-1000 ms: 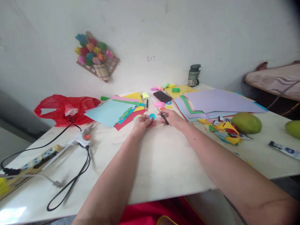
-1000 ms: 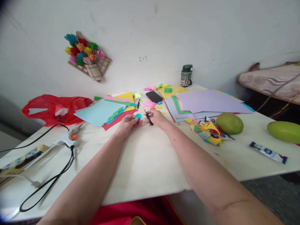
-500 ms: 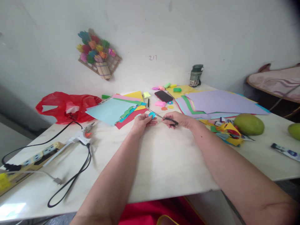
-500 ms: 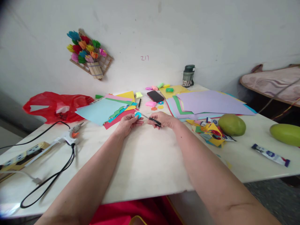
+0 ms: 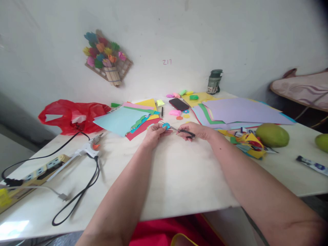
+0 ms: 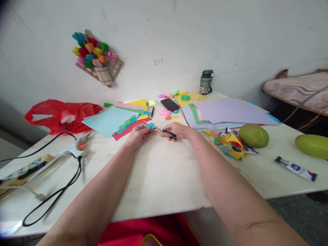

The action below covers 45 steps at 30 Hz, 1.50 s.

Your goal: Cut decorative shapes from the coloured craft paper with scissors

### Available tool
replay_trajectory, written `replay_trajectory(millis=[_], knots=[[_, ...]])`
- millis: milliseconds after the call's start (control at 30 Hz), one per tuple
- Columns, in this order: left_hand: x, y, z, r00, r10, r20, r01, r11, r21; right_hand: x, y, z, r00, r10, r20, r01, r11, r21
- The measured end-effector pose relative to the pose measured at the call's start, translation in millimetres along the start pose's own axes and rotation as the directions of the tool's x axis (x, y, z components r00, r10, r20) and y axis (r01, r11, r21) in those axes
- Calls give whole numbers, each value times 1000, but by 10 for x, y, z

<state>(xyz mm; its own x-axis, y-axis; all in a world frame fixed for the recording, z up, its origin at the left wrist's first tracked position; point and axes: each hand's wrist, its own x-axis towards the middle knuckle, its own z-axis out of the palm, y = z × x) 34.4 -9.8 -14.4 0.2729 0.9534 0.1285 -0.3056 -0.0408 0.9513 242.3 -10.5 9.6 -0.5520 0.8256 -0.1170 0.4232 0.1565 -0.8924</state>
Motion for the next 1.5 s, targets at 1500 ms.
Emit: replay_trajectory(millis=[1500], knots=[[4,-7,11,999,25,-22,-25,999,29,22,24,19,1000,-22,-7,22,999,26]])
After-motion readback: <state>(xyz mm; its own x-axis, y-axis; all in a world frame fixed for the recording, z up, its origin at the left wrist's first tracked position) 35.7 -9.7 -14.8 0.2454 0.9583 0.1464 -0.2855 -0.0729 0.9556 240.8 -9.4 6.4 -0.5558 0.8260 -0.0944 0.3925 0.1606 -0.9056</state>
